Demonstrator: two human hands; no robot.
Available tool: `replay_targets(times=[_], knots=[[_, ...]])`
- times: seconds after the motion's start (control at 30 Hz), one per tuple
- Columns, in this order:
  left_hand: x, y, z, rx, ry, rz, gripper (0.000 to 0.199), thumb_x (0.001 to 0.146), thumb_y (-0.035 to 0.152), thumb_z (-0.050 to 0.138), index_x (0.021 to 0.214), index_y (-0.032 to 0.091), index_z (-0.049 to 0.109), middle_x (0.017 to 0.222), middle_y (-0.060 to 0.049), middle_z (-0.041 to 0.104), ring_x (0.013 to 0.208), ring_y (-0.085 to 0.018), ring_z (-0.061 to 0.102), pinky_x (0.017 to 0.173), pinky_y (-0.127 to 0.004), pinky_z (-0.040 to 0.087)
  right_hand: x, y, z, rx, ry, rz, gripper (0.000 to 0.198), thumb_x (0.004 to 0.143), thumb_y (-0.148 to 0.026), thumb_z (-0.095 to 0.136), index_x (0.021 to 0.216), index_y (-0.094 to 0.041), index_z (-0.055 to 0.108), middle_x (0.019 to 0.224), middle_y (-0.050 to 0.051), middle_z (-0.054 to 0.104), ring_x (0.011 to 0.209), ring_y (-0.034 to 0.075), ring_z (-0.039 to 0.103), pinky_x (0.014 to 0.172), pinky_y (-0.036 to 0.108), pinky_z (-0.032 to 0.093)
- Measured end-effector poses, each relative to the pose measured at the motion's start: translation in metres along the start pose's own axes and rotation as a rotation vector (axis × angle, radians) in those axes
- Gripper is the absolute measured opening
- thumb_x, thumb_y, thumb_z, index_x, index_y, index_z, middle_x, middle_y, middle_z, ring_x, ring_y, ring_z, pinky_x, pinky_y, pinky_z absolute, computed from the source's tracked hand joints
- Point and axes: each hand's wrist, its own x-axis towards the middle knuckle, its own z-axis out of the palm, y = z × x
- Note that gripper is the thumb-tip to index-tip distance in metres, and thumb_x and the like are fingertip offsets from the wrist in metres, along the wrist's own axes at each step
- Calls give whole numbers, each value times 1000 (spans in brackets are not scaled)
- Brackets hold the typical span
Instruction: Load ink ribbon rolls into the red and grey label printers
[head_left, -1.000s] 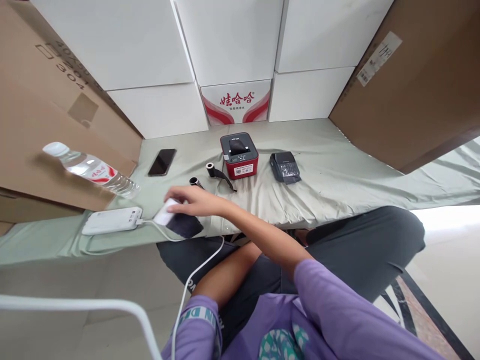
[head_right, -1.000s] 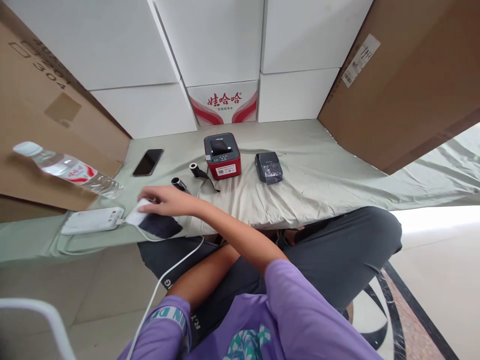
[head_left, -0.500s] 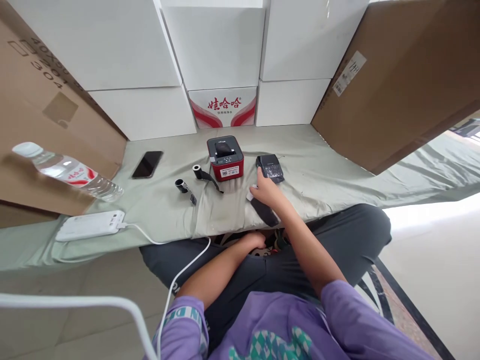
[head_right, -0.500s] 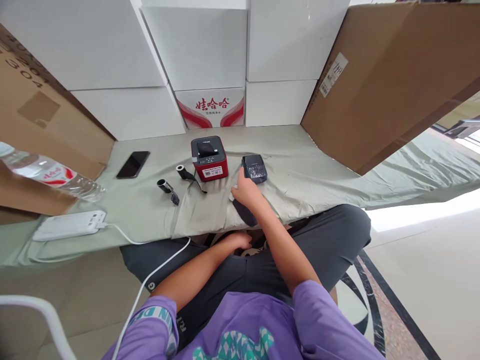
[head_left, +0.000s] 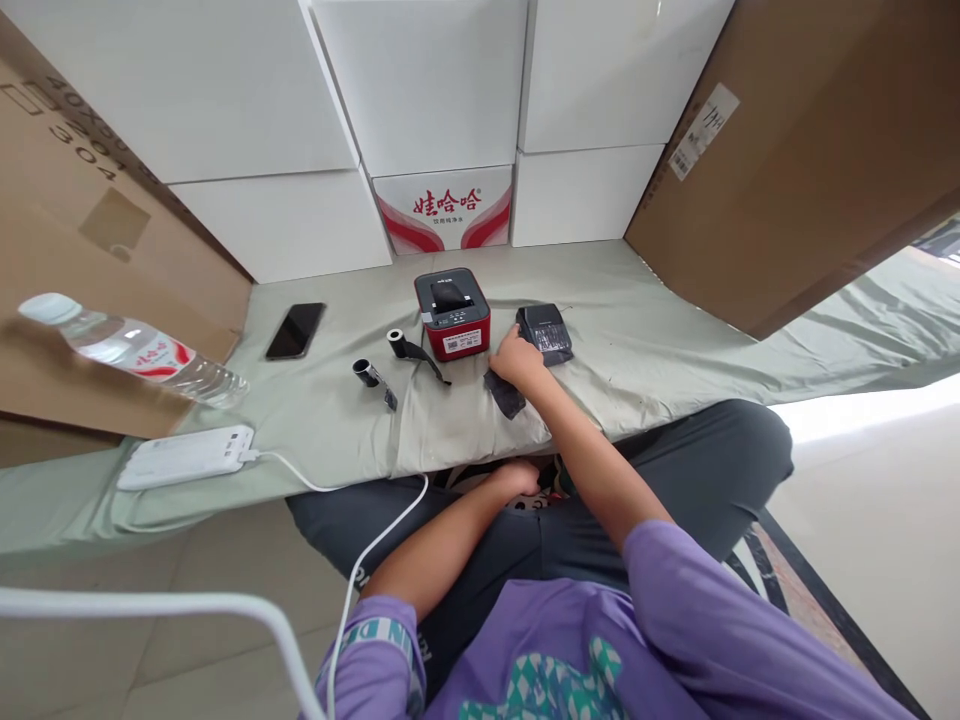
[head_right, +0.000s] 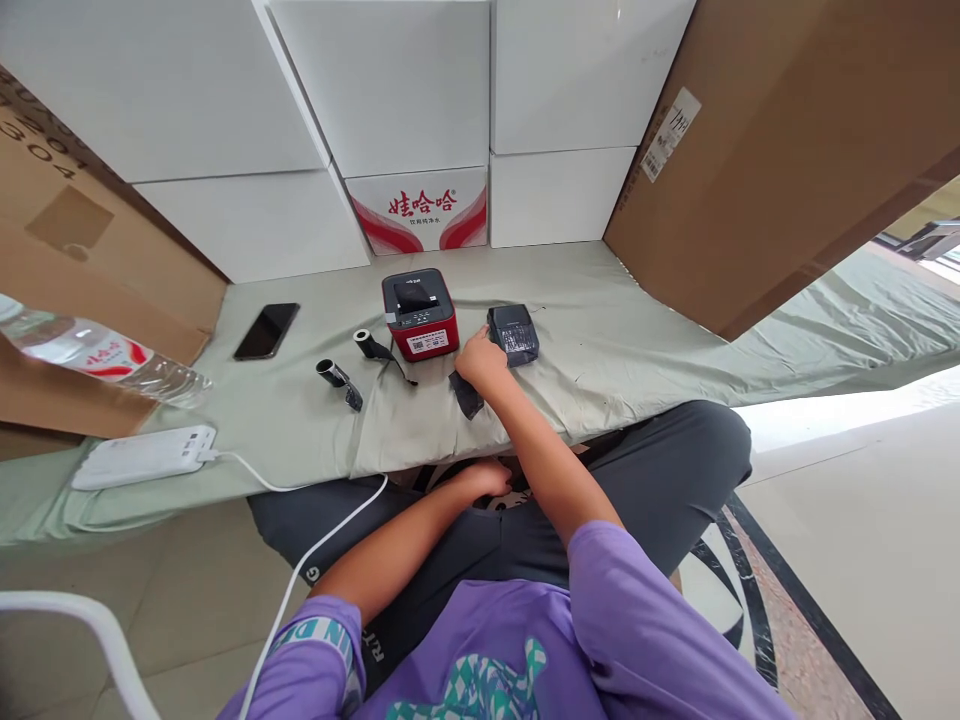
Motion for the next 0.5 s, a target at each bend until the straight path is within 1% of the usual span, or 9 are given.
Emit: replay_targets(times=[0.2, 0.33, 0.5], knots=[[-3, -1, -1, 63, -14, -38, 40, 97, 31, 59, 129, 13, 73, 135, -20, 70, 118, -34, 70, 97, -42, 57, 2, 3, 5, -25, 31, -21, 92, 98, -37, 52, 165, 6, 8, 145, 35, 58, 131, 38, 63, 105, 47, 51], [-7, -1, -3, 69, -18, -34, 42, 98, 31, 57, 133, 13, 71, 140, -19, 68, 120, -34, 69, 98, -41, 57, 3, 8, 7, -36, 40, -37, 88, 98, -40, 52, 165, 4, 15, 143, 32, 61, 130, 39, 64, 103, 47, 52], [-15, 1, -8, 71, -21, -47, 40, 97, 29, 57, 129, 13, 73, 132, -20, 72, 114, -32, 73, 91, -38, 60, 1, 9, 13, -20, 58, -23, 87, 98, -43, 52, 165, 1, 19, 138, 30, 65, 126, 38, 66, 101, 48, 52]])
